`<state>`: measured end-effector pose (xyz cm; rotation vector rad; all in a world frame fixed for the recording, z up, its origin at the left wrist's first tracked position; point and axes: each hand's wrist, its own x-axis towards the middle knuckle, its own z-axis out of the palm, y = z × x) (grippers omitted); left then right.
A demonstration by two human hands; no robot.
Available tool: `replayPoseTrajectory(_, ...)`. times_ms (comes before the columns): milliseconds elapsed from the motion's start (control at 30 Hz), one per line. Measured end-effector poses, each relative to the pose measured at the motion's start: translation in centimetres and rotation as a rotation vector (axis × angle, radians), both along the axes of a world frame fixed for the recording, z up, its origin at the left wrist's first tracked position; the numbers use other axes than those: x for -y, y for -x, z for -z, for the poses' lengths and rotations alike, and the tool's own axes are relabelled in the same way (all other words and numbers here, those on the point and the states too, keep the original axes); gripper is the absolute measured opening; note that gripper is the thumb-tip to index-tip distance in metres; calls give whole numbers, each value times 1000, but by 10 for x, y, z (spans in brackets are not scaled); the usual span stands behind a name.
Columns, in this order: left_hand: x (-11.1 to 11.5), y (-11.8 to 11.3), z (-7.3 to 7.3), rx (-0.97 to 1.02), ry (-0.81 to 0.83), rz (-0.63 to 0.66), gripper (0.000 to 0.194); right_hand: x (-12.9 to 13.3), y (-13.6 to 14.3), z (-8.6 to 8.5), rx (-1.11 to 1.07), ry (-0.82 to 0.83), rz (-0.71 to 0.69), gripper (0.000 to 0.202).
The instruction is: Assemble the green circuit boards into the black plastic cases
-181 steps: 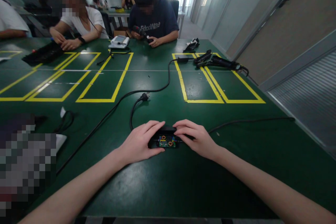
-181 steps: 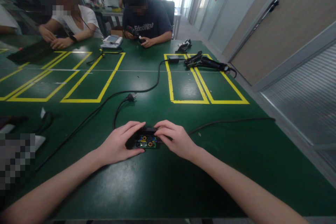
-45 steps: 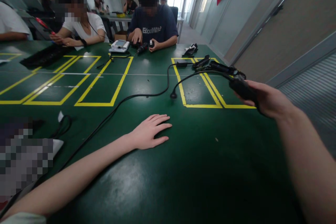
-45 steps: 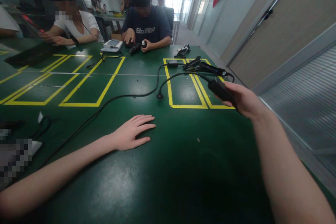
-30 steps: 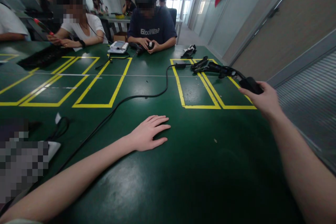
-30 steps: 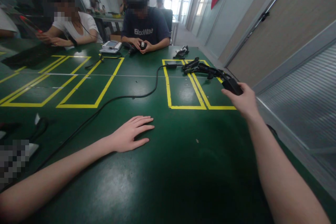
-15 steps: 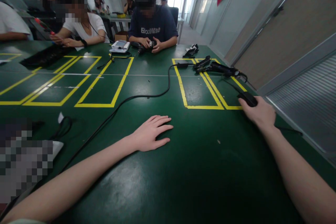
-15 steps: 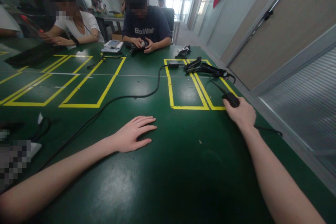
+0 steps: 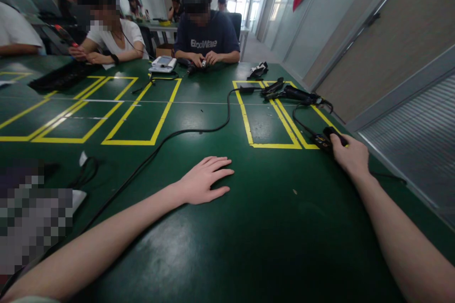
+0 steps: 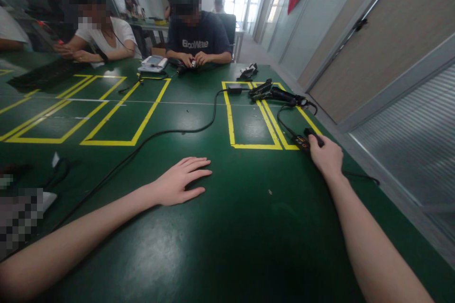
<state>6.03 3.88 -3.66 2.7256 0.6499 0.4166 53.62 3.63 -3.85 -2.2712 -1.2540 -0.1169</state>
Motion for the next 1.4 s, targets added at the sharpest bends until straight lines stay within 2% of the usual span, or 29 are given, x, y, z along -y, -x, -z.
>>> replayPoseTrajectory(100,0,1,0,2,-1,-2,45,3,5,-4,-125,-1,123,47)
replayPoseTrajectory(200,1,1,-1,0,1,-4,44,6,12,-8,-217,-16,144,42)
replayPoseTrajectory(300,1,1,-2,-1,4,-4,45,8,17,-12,-210,-72,98,47)
replayPoseTrajectory(400,1,1,-1,5,2,-2,45,8,18,-16,-67,-129,-15,56)
replayPoseTrajectory(500,0,1,-1,6,-4,-1,44,6,16,-17,39,-139,-98,55)
replayPoseTrajectory(700,1,1,-2,-9,3,-2,45,6,14,-16,8,-105,-122,36)
replayPoseTrajectory(867,0,1,-1,5,2,0,44,9,17,-15,50,31,-151,37)
replayPoseTrajectory(1000,0,1,0,19,12,2,44,9,17,-16,62,-13,-159,32)
replayPoseTrajectory(1200,1,1,-1,1,1,-2,44,8,17,-17,53,-75,-173,39)
replayPoseTrajectory(1400,1,1,-2,-2,2,-2,44,9,19,-20,116,54,-151,38)
